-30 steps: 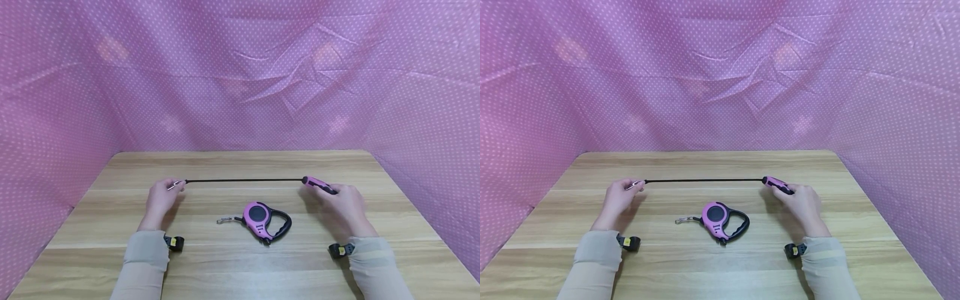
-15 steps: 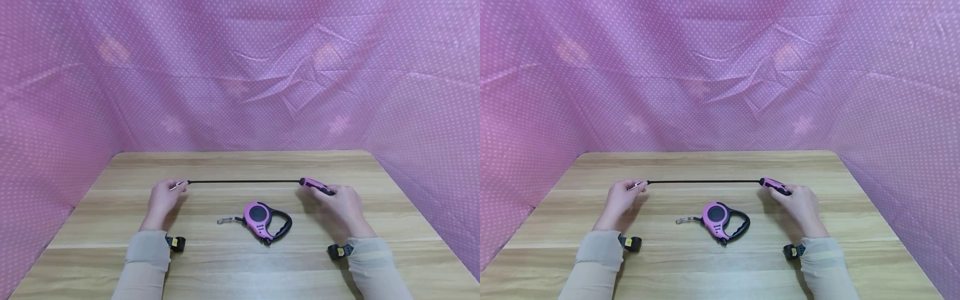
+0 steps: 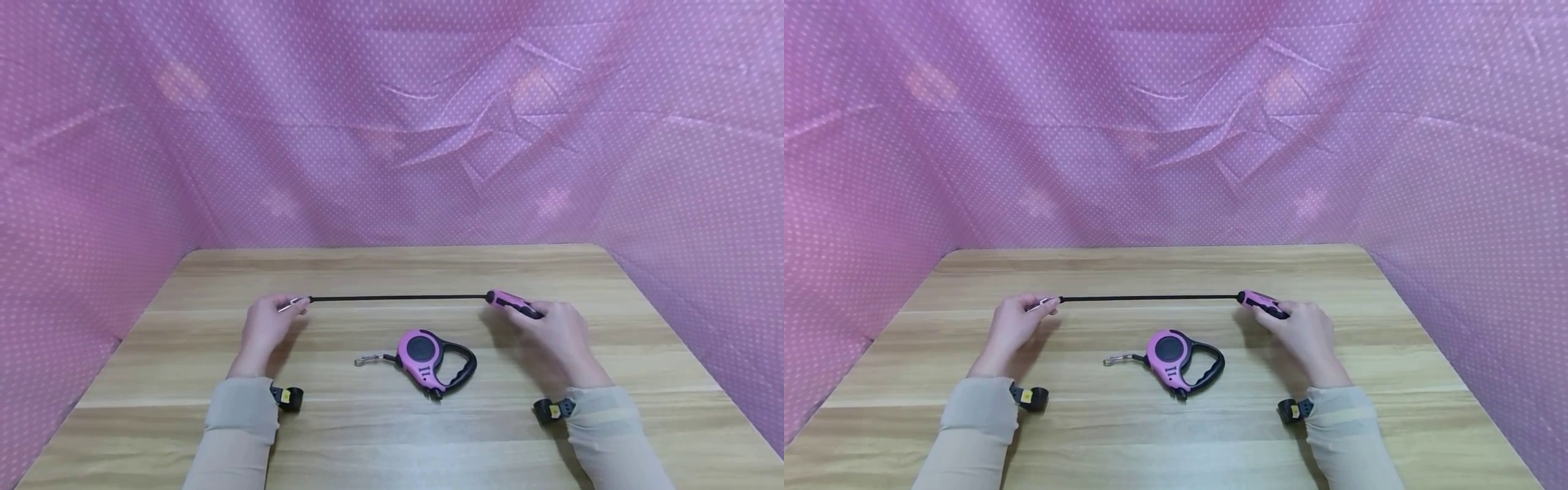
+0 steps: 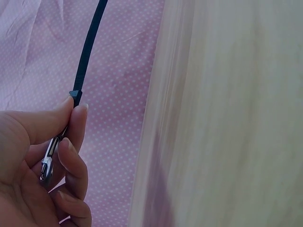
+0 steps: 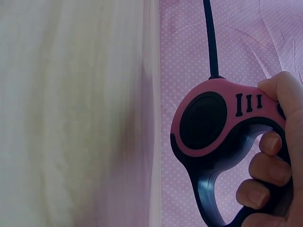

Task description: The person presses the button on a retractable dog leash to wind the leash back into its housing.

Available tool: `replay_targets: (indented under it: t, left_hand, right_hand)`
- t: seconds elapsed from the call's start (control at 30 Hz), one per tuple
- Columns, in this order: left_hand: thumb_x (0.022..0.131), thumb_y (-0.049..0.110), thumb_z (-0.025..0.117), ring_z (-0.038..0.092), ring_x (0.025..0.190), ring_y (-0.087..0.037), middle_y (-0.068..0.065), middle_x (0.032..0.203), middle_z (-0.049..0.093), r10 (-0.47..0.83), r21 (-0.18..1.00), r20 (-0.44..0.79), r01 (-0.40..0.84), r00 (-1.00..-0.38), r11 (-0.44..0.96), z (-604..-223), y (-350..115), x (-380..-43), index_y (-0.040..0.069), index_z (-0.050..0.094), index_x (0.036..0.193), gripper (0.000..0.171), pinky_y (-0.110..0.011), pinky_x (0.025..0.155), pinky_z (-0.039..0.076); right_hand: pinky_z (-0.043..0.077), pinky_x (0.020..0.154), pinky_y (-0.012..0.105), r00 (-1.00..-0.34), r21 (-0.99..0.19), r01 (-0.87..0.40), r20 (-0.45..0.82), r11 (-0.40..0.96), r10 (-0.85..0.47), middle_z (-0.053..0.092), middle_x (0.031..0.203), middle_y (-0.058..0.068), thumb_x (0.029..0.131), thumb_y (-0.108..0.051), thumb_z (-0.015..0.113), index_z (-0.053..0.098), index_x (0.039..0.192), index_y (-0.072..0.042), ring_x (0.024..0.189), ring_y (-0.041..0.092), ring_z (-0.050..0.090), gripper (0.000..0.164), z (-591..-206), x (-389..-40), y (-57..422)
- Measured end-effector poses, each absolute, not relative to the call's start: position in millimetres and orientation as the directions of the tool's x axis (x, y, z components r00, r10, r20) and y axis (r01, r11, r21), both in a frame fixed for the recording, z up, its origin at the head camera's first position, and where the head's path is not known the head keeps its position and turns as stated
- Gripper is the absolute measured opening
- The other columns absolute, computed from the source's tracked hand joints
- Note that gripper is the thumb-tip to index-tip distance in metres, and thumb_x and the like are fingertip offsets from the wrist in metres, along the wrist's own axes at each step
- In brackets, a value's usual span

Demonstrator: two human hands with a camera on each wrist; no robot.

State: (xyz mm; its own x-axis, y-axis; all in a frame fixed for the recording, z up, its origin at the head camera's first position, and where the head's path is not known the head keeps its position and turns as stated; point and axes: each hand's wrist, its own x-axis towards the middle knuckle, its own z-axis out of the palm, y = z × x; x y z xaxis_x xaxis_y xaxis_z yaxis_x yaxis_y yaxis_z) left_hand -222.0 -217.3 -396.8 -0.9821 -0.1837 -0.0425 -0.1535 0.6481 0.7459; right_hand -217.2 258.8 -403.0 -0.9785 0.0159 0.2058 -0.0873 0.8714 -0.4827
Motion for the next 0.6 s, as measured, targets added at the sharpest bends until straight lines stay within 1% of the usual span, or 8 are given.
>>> replay_targets:
  t: [0.17,0.3,0.4,0.6]
  left_hand:
    - [0.097,0.045,0.059,0.057,0.123,-0.036,-0.016,0.124,0.069,-0.181,0.748,-0.048,-0.156,-0.982,0.645,-398.0,-216.6,-222.0,0.007,0.069,0.119,0.044,-0.053,0.104,0.041]
    - [0.096,0.046,0.06,0.058,0.119,-0.035,-0.017,0.125,0.067,-0.182,0.751,-0.052,-0.158,-0.982,0.641,-397.8,-216.0,-221.7,0.006,0.069,0.118,0.046,-0.05,0.099,0.044]
    - [0.096,0.048,0.061,0.059,0.115,-0.032,-0.016,0.123,0.068,-0.185,0.752,-0.056,-0.163,-0.981,0.639,-396.6,-215.4,-221.2,0.008,0.069,0.119,0.047,-0.047,0.094,0.046]
    - [0.095,0.046,0.062,0.06,0.105,-0.027,-0.015,0.121,0.07,-0.185,0.737,-0.028,-0.145,-0.982,0.66,-395.3,-213.5,-219.9,0.008,0.073,0.111,0.042,-0.038,0.084,0.045]
  right_hand:
    - [0.039,0.059,0.03,-0.976,-0.458,-0.091,0.219,0.884,0.013,0.072,0.079,0.01,0.089,-0.056,0.065,0.075,0.083,-0.011,0.066,0.021,0.057,0.047,-404.0,-217.4,258.3]
    - [0.038,0.058,0.03,-0.974,-0.446,-0.096,0.225,0.89,0.008,0.071,0.077,0.009,0.089,-0.055,0.066,0.075,0.083,-0.01,0.064,0.021,0.055,0.046,-404.4,-217.6,258.2]
    - [0.038,0.059,0.03,-0.974,-0.444,-0.098,0.225,0.891,0.006,0.072,0.079,0.011,0.089,-0.056,0.066,0.076,0.085,-0.01,0.065,0.021,0.056,0.047,-404.0,-217.1,258.0]
    - [0.042,0.06,0.032,-0.971,-0.439,-0.123,0.239,0.89,-0.016,0.074,0.086,0.016,0.089,-0.056,0.065,0.077,0.09,-0.009,0.069,0.024,0.06,0.049,-404.6,-216.6,256.9]
